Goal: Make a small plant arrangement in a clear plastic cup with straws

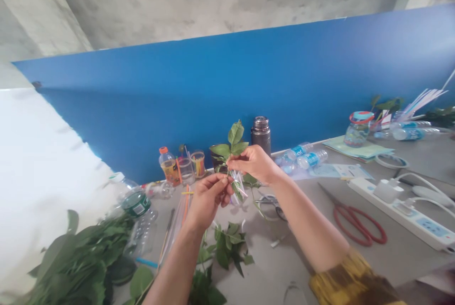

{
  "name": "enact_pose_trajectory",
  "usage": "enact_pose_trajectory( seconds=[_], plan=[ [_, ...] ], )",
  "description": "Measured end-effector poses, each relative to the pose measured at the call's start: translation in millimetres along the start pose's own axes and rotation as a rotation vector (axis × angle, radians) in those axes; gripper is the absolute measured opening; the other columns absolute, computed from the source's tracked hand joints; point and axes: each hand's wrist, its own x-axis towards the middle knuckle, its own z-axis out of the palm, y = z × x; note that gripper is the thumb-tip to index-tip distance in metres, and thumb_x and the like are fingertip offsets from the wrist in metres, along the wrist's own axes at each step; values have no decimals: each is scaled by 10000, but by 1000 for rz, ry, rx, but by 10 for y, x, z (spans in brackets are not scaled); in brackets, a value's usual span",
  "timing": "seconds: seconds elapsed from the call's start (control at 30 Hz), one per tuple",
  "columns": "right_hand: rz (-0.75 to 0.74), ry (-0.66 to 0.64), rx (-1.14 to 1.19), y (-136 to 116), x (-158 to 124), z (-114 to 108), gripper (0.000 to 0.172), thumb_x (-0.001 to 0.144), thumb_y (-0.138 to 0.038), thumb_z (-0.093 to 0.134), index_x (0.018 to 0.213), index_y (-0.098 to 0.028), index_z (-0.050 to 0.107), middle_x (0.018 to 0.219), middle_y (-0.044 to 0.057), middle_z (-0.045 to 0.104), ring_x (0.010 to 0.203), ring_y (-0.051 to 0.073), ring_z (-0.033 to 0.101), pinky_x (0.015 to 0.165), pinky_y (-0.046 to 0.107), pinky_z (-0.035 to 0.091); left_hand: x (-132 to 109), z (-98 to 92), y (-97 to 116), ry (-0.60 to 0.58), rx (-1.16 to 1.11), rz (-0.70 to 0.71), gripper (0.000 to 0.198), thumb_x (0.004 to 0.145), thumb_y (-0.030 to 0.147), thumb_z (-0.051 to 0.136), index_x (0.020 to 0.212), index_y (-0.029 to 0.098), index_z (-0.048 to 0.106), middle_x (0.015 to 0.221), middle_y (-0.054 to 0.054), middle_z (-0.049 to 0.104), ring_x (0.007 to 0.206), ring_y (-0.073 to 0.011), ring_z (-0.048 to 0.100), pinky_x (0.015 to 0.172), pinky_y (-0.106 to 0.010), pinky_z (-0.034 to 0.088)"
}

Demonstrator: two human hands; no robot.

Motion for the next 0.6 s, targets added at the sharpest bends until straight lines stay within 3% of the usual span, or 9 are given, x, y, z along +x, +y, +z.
enact_pose_trajectory(
  seconds=[0.13, 0.23, 0.37, 0.5, 0.6],
  plan=[
    [20, 24, -14, -10, -7, -13, 259, 713, -379, 787, 803, -137, 771, 677, 23, 698, 547, 103, 523, 501, 236, 353, 4, -11, 37, -19, -18, -70, 317, 659, 403, 821, 794, 146, 691, 590, -4, 620, 417, -80, 477, 392, -203, 290],
    [-27, 30, -14, -31, -20, 0, 214, 718, -355, 786, 768, -149, 755, 719, 33, 718, 630, 135, 599, 585, 256, 431, 22, -4, 85, -18, 23, -104, 314, 634, 390, 820, 765, 143, 677, 579, -3, 621, 397, -84, 470, 365, -205, 274],
    [-187, 66, -82, -68, -81, 109, 187, 785, -355, 752, 721, -181, 731, 773, 34, 724, 732, 168, 648, 676, 286, 481, 61, 35, 177, 103, 123, -45, 261, 644, 359, 763, 753, 144, 662, 555, 7, 609, 406, -88, 489, 377, -199, 293],
    [-328, 154, -83, -191, -216, 186, 225, 829, -407, 734, 727, -206, 722, 707, 21, 669, 638, 150, 590, 581, 285, 448, 135, 30, 201, 257, 157, 66, 200, 672, 326, 681, 753, 147, 641, 571, 10, 603, 407, -75, 474, 387, -192, 273],
    [-382, 221, -67, -305, -274, 73, 255, 833, -445, 729, 732, -212, 725, 673, 17, 642, 583, 137, 540, 534, 285, 423, 161, -31, 203, 291, 126, 87, 242, 670, 341, 699, 795, 139, 652, 609, -4, 631, 409, -71, 469, 382, -191, 268]
  ],
)
